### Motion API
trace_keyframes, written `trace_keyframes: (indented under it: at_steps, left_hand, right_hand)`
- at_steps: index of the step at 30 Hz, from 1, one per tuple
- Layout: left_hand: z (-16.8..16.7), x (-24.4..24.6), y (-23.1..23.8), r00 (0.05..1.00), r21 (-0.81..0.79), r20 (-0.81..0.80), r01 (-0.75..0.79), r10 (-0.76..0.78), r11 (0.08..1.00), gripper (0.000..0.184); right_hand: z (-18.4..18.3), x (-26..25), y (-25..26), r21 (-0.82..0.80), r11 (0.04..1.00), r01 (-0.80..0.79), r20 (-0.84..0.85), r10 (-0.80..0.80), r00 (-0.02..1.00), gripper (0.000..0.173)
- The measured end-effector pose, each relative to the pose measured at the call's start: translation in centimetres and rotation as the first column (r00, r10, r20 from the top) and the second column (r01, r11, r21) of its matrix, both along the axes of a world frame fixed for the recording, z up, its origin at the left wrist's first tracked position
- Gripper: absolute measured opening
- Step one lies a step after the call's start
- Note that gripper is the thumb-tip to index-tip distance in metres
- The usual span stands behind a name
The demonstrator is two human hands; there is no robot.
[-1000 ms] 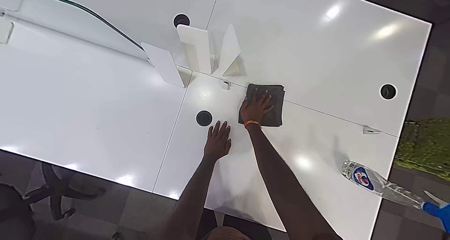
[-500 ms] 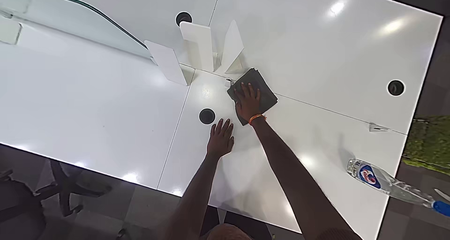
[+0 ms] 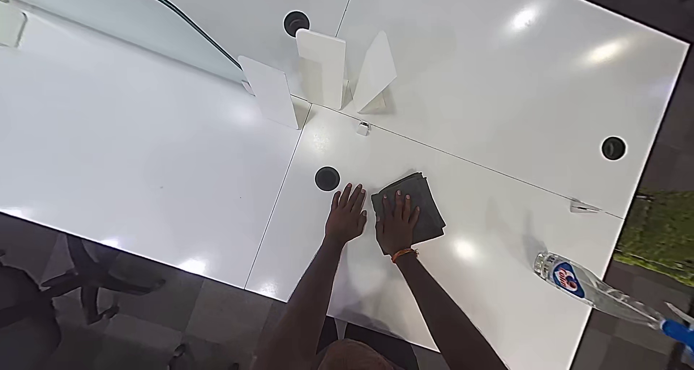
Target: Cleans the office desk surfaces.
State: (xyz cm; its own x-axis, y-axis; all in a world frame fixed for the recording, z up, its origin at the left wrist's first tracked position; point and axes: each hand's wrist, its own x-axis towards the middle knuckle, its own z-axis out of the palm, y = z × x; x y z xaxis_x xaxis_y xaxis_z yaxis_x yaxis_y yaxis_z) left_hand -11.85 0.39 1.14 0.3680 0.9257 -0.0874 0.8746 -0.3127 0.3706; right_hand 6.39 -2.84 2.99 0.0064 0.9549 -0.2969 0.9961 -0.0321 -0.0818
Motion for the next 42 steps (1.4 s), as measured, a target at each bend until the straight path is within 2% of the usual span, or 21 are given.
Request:
trace_keyframes:
  at_steps: [3,10,12,16,19,23,28,31,34,36,38,42]
  left_hand:
    - [-0.2,-0.1,0.0,1.0,0.014,0.007,0.01,-0.01,1.0,0.059]
    - [-0.5,-0.1,-0.2,0.999,0.059,0.052,-0.016,0.012,0.998,0.059]
    - [-0.7,-0.2,-0.4,0.997,0.075,0.072,-0.022,0.017,0.997,0.061]
    - [-0.8,-0.3,-0.4,0.992,0.099,0.12,-0.054,0.042,0.994,0.066]
    - [-1.2,-0.2,-0.7,0.99,0.163,0.129,-0.085,0.064,0.983,0.069]
    - [-1.1,-0.2,-0.8,0.99,0.189,0.064,-0.135,0.125,0.973,0.07]
    - [-1.2,-0.1,-0.7,0.984,0.238,0.091,-0.17,0.153,0.956,0.069]
    - [-1.3,-0.3,-0.8,0.988,0.235,0.068,-0.149,0.137,0.96,0.068]
    - [-1.2,-0.3,-0.7,0.984,0.207,0.055,-0.177,0.169,0.962,0.065]
    - [-1.2,-0.3,-0.7,0.974,0.175,0.029,-0.224,0.223,0.959,0.065]
    - [-1.2,-0.3,-0.5,0.967,0.168,0.015,-0.254,0.255,0.953,0.066]
    - [-1.2,-0.3,-0.5,0.965,0.142,0.016,-0.261,0.262,0.955,0.068]
  right_hand:
    - [-0.1,-2.2,3.3,0.009,0.998,0.054,0.017,-0.054,0.998,0.07]
    - [-1.4,-4.2,14.6,0.144,0.975,0.17,-0.073,-0.161,0.984,0.07]
    - [-1.7,-4.4,15.8,0.159,0.971,0.177,-0.088,-0.164,0.982,0.068]
    - [-1.2,-4.6,15.5,0.144,0.984,0.103,-0.113,-0.087,0.99,0.064]
    - [-0.7,-4.7,15.0,0.131,0.985,-0.116,-0.104,0.13,0.986,0.063]
    - [0.2,-3.8,14.6,0.051,0.894,-0.446,-0.163,0.448,0.879,0.067]
    - [0.2,-2.0,13.9,0.059,0.763,-0.643,-0.239,0.636,0.733,0.056]
    - [0.1,-0.9,13.9,0.09,0.696,-0.712,-0.24,0.709,0.663,0.049]
    - [0.3,1.2,13.9,0.092,0.634,-0.768,-0.233,0.764,0.602,0.053]
    - [0.1,3.1,13.4,0.103,0.626,-0.773,-0.233,0.771,0.593,0.059]
    - [0.3,4.8,12.3,0.114,0.659,-0.744,-0.233,0.746,0.624,0.061]
    - [-0.3,6.8,7.6,0.117,0.798,-0.591,-0.208,0.601,0.771,0.056]
